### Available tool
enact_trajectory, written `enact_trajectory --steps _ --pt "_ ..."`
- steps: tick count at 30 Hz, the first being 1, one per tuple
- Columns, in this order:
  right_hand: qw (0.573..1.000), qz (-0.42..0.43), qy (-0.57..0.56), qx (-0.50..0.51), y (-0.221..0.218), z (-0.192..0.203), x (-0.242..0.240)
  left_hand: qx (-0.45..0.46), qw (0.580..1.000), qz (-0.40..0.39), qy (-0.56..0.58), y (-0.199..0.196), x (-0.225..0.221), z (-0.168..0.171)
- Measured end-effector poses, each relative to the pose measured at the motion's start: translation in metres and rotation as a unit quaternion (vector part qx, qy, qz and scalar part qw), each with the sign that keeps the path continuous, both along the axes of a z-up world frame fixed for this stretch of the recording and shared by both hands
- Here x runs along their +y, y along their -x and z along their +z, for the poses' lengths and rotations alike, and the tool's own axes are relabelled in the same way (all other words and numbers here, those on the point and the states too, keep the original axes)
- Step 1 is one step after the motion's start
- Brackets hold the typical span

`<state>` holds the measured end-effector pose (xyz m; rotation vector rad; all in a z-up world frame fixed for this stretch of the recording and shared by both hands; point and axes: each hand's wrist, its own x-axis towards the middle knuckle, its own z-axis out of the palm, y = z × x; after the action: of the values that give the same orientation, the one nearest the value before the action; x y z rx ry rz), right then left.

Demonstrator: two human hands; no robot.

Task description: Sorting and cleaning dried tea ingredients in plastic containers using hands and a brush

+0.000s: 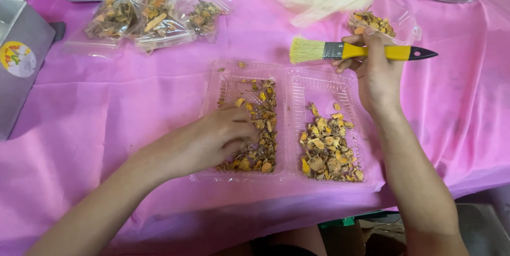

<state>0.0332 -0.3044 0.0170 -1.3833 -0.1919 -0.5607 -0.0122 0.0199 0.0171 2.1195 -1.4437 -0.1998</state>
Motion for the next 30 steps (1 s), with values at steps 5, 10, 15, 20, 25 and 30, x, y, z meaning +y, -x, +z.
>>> enact_trajectory --steps 5,10,15,20,25,30 --pt "1.000 0.005 -0.020 0.000 -0.001 -0.003 -0.002 -0.014 1.000 0.016 0.010 -0.006 -0.020 0.006" --pt "1.000 0.019 0.000 -0.003 0.001 -0.001 -0.001 0.013 0.986 0.045 -0.160 -0.004 0.010 0.014" --pt "0.999 0.032 -0.004 -0.008 -0.002 -0.003 -0.002 0.050 0.984 0.048 -0.163 0.004 0.000 -0.003" --pt "1.000 0.022 0.020 -0.002 0.001 -0.005 -0.003 0.025 0.988 0.075 -0.130 0.014 -0.020 -0.007" --pt "1.000 -0.002 0.004 -0.016 -0.001 -0.009 0.004 -0.026 0.990 0.091 -0.106 0.022 -0.038 -0.011" --pt "0.999 -0.023 -0.040 -0.023 -0.002 -0.012 0.006 -0.067 0.995 0.037 -0.067 0.015 -0.041 -0.014"
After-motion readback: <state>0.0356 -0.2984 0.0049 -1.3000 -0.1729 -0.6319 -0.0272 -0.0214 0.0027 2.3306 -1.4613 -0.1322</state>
